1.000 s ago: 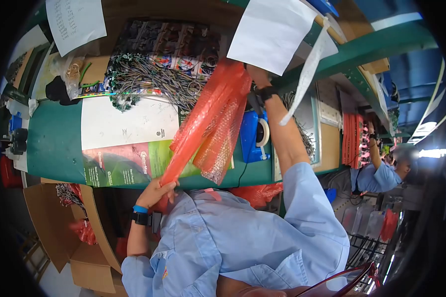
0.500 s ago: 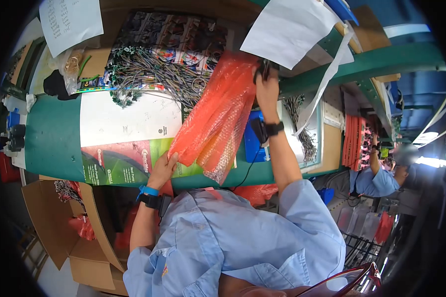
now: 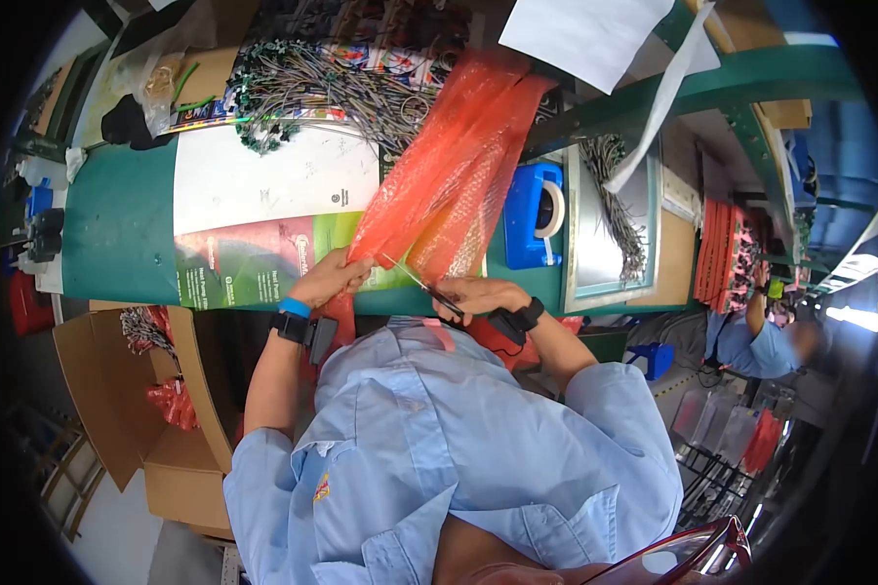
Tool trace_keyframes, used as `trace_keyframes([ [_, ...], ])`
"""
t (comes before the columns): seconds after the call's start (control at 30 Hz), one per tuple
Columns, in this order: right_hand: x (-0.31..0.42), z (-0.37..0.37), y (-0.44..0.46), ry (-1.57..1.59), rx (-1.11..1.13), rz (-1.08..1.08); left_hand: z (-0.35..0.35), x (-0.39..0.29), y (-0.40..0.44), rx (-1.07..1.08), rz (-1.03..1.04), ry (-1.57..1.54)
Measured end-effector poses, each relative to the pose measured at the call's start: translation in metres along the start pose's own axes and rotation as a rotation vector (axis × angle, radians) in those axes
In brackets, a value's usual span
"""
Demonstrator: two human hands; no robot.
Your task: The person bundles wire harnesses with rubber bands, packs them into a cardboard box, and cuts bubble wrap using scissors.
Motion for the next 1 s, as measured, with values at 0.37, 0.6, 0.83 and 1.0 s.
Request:
trace_keyframes([
  [0.37, 0.034, -0.034, 0.028, -0.306, -0.104, 0.054, 0.000, 0.013, -0.001, 0.039, -0.014, -0.023],
  [0.6, 0.034, -0.039, 0.028, -0.375, -0.214, -0.039, 0.002, 0.010, 0.004, 0.036, -0.047, -0.063],
  [0.83, 0.022, -0.028, 0.022, -0.143, -0.313, -0.010, -0.002, 0.018, 0.007, 0.028, -0.074, -0.014],
  [1.0, 0.048, -0.005, 0.002, 0.210, -0.266, -0.020, 0.015, 0.007, -0.015, -0.111, 0.007, 0.126],
])
Point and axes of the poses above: each hand's wrist, its own y-axis towards the middle knuckle, its own z-axis out of the palm, x = y × z, the point moved 4 cm from there along y, towards the middle knuckle, and after that the axes turned 15 degrees about x, right-handed, at the moved point
